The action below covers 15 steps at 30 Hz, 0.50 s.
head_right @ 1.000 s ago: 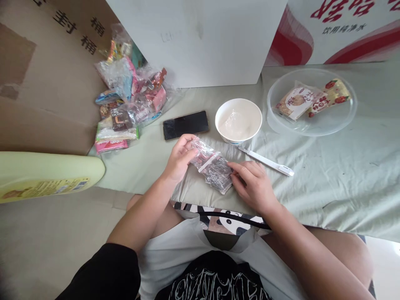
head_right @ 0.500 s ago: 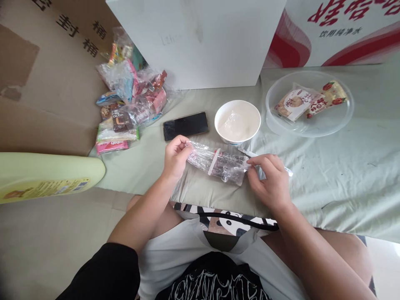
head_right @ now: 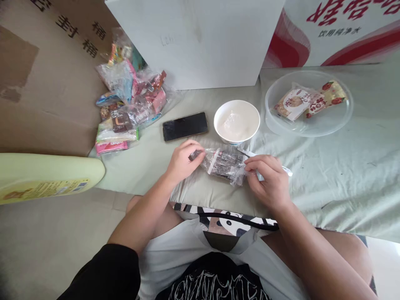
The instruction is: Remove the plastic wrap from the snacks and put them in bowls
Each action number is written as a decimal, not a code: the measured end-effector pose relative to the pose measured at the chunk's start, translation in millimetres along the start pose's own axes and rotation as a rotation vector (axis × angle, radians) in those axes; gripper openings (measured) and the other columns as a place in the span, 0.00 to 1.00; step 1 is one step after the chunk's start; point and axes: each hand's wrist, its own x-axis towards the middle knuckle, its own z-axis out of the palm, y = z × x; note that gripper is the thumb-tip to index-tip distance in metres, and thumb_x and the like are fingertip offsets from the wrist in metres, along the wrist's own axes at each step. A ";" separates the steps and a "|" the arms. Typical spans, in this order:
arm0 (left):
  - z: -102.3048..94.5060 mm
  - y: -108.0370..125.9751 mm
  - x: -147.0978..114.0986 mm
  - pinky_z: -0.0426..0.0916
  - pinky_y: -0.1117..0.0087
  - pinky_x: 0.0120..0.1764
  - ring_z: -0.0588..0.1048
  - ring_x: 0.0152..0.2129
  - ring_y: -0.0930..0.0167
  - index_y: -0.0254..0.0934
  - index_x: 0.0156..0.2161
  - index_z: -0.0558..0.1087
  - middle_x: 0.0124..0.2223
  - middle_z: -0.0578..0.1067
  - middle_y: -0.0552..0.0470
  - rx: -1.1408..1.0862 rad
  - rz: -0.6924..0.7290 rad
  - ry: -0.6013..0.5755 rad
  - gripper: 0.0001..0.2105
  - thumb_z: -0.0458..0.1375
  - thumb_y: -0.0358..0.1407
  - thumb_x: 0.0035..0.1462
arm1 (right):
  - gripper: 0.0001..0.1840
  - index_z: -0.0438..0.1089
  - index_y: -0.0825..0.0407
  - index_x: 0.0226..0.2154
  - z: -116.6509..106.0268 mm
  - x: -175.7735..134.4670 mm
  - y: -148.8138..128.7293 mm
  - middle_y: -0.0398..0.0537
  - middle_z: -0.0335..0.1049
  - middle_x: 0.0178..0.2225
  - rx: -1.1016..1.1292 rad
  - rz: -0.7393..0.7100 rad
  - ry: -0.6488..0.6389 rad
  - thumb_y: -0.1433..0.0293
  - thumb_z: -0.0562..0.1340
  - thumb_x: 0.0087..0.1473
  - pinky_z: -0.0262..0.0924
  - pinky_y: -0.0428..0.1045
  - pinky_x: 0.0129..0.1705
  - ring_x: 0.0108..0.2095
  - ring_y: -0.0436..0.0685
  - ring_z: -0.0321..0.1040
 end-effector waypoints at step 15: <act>-14.7 17.1 -4.0 0.67 0.63 0.34 0.72 0.26 0.69 0.40 0.23 0.61 0.23 0.70 0.54 -0.113 0.409 0.298 0.10 0.54 0.30 0.53 | 0.14 0.73 0.49 0.41 -10.6 0.9 4.2 0.55 0.79 0.37 0.109 -0.183 0.006 0.66 0.53 0.64 0.67 0.59 0.41 0.39 0.65 0.77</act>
